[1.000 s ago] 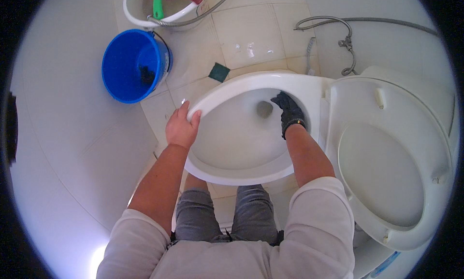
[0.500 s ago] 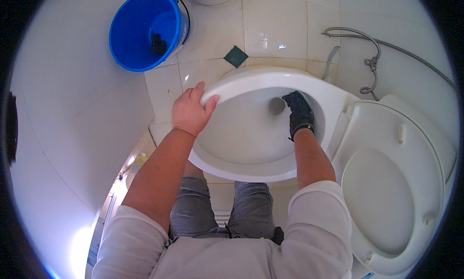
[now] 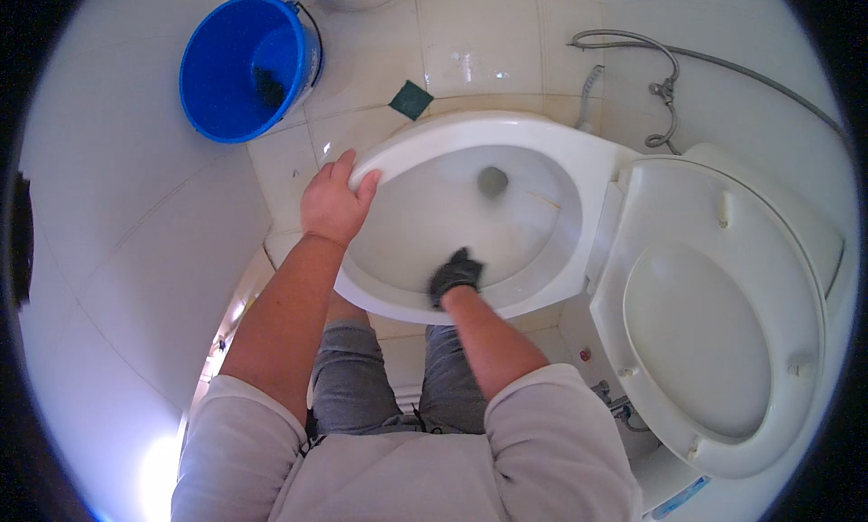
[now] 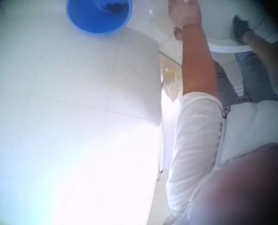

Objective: The person cleans a white toilet in a bathroom using a yellow cloth, a handheld bidet sprayer, and a yellow toilet brush. They wipe the toilet seat and rim, rinse the bowl with the sprayer, and scrub the interior with the brush.

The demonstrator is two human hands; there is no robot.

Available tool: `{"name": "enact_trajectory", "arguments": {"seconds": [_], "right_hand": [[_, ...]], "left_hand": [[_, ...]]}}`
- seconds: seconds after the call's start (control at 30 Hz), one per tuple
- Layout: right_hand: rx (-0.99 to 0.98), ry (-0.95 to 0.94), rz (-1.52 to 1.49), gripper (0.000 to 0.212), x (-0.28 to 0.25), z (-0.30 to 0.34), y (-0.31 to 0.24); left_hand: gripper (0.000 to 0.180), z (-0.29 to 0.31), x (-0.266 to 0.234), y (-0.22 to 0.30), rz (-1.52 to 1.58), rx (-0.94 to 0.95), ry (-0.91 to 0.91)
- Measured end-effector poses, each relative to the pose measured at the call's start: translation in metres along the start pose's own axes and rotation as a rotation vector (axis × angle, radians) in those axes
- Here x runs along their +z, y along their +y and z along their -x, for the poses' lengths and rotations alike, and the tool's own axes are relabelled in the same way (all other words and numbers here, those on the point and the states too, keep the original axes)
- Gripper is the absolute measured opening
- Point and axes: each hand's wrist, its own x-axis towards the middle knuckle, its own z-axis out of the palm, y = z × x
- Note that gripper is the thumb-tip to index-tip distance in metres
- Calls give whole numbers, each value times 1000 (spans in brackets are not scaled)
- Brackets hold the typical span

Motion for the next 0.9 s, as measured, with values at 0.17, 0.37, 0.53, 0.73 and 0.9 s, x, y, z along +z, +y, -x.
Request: {"name": "enact_trajectory", "arguments": {"seconds": [0.17,0.37,0.53,0.73,0.9], "right_hand": [[-497,647,-916,33,-74,2,-69],[-654,1126,-1363,29,-96,-10,-56],[-360,1458,-1209,31,-114,-45,0],[601,926,-727,56,-98,-47,101],[481,669,-244,54,-96,-62,27]], "left_hand": [[51,-1,4,-1,-10,9,28],[50,1,7,-1,-25,7,68],[49,2,8,0,-47,14,115],[49,2,12,-9,-48,9,151],[48,-2,15,-2,-51,0,126]]}}
